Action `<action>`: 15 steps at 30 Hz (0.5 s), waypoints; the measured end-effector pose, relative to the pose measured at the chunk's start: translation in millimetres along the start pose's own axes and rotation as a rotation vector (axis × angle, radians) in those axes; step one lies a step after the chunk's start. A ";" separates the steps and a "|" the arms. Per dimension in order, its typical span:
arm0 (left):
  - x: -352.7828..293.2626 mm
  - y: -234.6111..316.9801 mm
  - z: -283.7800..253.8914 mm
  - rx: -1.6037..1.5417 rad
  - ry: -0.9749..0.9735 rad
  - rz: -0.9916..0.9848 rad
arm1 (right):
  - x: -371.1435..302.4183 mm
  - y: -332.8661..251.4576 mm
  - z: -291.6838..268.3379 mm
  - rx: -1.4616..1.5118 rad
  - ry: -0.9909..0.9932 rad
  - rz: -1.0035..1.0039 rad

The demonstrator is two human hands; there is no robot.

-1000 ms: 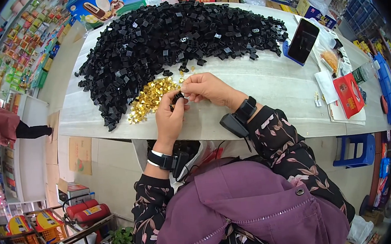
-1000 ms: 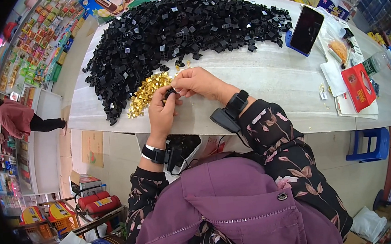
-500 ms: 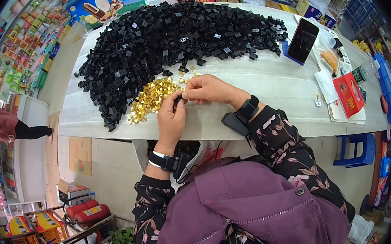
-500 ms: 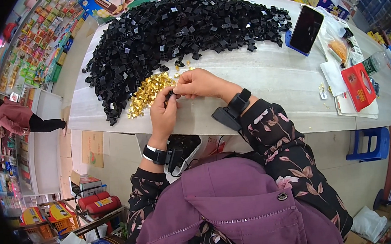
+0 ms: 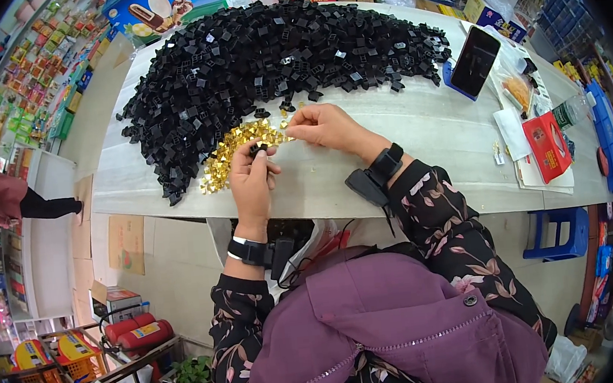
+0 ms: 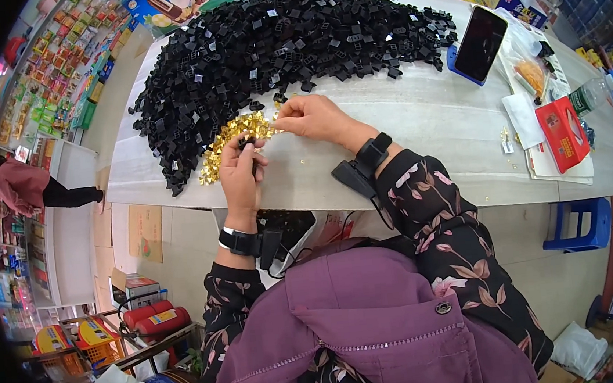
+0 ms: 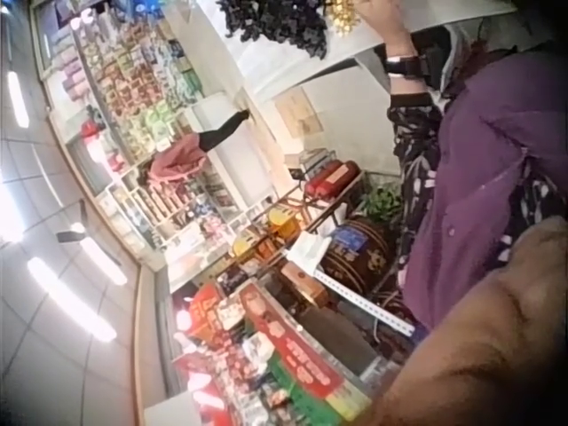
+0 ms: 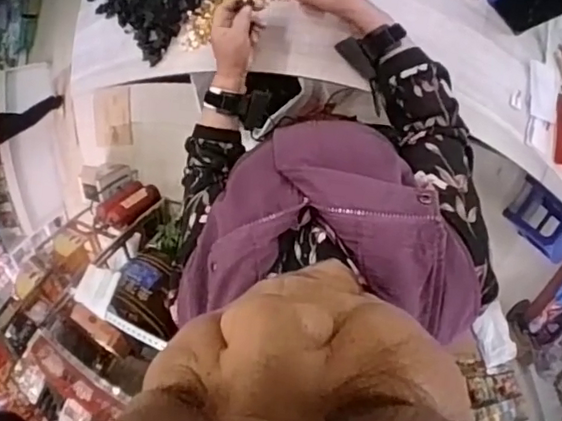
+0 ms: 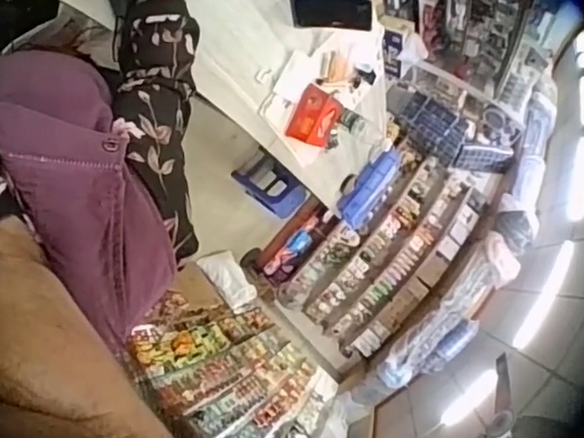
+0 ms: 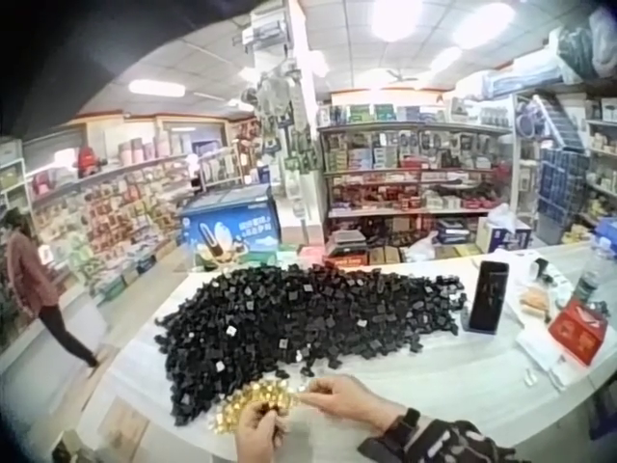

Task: The person assembles components by hand by picking up a black plastic piece and a gold metal clip, fitting the clip into the plastic piece, and dropping the finished assembly into a bag. This process is repeated for several more units throughout the video.

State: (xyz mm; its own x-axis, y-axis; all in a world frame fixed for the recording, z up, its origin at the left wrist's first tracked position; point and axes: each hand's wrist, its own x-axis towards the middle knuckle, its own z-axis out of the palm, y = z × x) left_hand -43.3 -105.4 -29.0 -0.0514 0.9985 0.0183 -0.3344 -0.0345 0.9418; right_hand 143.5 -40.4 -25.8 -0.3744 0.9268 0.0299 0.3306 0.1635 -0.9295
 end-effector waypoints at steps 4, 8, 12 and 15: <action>0.2 -6.6 -5.5 0.177 -0.005 0.004 | -1.9 -6.1 12.7 -0.420 0.135 -0.218; -5.4 -1.3 5.2 0.322 -0.031 0.090 | -1.1 -4.2 14.6 -0.579 0.170 -0.265; -5.6 -7.5 15.3 0.208 -0.001 0.260 | -1.2 -1.7 6.9 -0.388 0.144 -0.191; -6.8 -6.7 12.3 0.308 -0.029 0.268 | -3.5 -3.6 1.8 -0.119 0.107 -0.099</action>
State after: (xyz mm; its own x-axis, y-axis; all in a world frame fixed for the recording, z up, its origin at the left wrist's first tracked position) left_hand -29.1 -111.5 -31.3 -0.0702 0.9569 0.2819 -0.0148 -0.2836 0.9588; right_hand 142.1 -44.8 -23.3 -0.3185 0.9337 0.1638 0.3992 0.2889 -0.8702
